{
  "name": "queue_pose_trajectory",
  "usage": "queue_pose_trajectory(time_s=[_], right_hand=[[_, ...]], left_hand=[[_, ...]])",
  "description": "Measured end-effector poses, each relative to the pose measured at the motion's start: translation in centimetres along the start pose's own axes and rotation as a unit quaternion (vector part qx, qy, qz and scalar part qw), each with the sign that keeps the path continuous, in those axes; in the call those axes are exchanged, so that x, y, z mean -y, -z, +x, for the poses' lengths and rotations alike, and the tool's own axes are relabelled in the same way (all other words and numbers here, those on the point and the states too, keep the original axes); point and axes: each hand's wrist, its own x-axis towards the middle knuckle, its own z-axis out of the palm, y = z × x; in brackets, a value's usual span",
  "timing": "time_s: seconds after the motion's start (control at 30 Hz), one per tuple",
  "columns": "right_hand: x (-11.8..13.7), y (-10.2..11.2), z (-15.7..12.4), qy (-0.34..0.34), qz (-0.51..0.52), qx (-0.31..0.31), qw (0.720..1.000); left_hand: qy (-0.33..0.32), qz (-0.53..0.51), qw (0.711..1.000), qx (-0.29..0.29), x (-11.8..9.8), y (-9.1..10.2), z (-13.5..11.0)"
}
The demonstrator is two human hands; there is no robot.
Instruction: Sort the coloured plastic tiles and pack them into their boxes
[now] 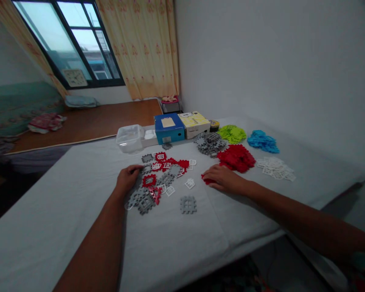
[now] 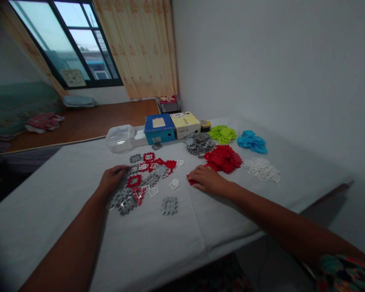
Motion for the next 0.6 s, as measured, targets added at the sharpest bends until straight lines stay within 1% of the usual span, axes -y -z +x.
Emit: queue_pose_trajectory(time_s=[0.13,0.2,0.27,0.37,0.47,0.53,0.6], right_hand=[[-1.1,1.6,-1.1,-0.064,-0.059,-0.003,0.996],[-0.6,2.3,-0.6,-0.066,-0.066,-0.010,0.996],[0.5,2.5,1.0,-0.054,-0.052,-0.020,0.997],[1.8,1.5,5.0,-0.045,-0.025,-0.032,0.998],[2.1,-0.3,9.1,-0.076,-0.020,-0.037,0.996],[1.9,-1.5,10.8,-0.103,-0.014,-0.035,0.994],[1.9,-2.3,11.6,-0.111,-0.007,-0.030,0.993]], left_hand=[[0.005,0.012,1.000,0.005,-0.5,0.0,-0.1],[0.011,0.019,1.000,0.004,-0.7,0.0,-0.1],[0.012,0.022,1.000,0.003,-1.0,0.0,-0.2],[0.008,0.021,1.000,0.006,-1.1,0.1,-0.3],[0.000,0.013,1.000,0.007,-0.9,0.1,-0.3],[-0.006,0.011,1.000,0.007,-0.7,0.1,-0.2],[-0.007,0.015,1.000,0.010,-0.3,0.0,-0.1]])
